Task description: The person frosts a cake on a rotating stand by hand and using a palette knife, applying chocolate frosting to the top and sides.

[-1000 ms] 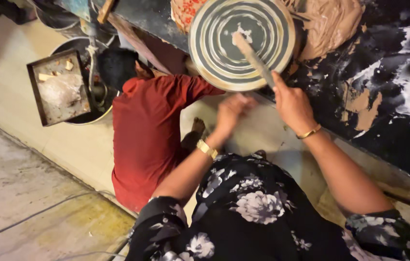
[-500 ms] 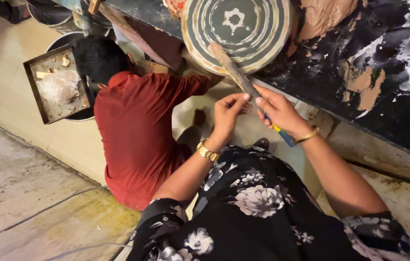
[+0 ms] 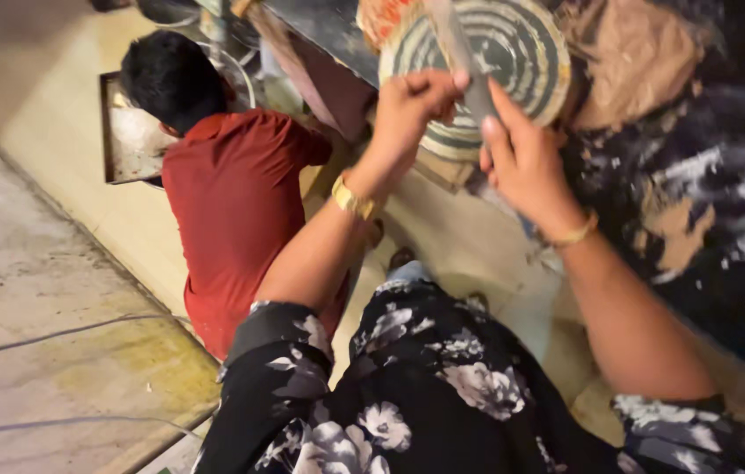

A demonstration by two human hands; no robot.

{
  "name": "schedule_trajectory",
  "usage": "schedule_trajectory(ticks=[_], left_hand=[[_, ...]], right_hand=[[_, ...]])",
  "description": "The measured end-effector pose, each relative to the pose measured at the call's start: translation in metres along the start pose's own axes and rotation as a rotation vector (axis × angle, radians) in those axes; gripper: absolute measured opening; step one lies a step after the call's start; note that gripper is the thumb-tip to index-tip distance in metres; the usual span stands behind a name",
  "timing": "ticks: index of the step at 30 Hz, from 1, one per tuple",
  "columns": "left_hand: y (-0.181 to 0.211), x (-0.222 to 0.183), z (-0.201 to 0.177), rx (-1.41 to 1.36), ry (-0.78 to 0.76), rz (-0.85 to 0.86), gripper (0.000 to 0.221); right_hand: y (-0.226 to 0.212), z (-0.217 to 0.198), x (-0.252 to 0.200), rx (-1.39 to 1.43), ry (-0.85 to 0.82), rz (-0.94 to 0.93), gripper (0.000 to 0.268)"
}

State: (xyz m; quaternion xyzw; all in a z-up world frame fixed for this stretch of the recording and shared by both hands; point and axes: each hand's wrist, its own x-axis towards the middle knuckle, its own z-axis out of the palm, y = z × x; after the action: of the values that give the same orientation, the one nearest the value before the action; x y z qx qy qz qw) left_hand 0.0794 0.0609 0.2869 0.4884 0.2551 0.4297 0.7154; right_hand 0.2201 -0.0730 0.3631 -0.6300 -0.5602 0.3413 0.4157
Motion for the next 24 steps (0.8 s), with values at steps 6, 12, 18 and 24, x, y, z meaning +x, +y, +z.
schedule_trajectory(ticks=[6,12,18,24], left_hand=[[0.012,0.166,-0.132,-0.322,0.188,0.147,0.015],[-0.061,0.291,-0.311,0.102,0.524,0.036,0.028],[-0.14,0.275,-0.391,1.051,0.514,-0.339,0.043],[-0.117,0.239,-0.379,1.426,0.319,-0.556,0.059]], right_hand=[[-0.055,0.028,0.145,-0.252,-0.043,-0.19,0.046],[-0.039,0.037,0.183,-0.25,-0.132,0.038,0.05],[0.019,-0.037,0.127,-0.101,0.086,0.277,0.054],[0.103,-0.069,0.021,0.025,0.313,0.494,0.052]])
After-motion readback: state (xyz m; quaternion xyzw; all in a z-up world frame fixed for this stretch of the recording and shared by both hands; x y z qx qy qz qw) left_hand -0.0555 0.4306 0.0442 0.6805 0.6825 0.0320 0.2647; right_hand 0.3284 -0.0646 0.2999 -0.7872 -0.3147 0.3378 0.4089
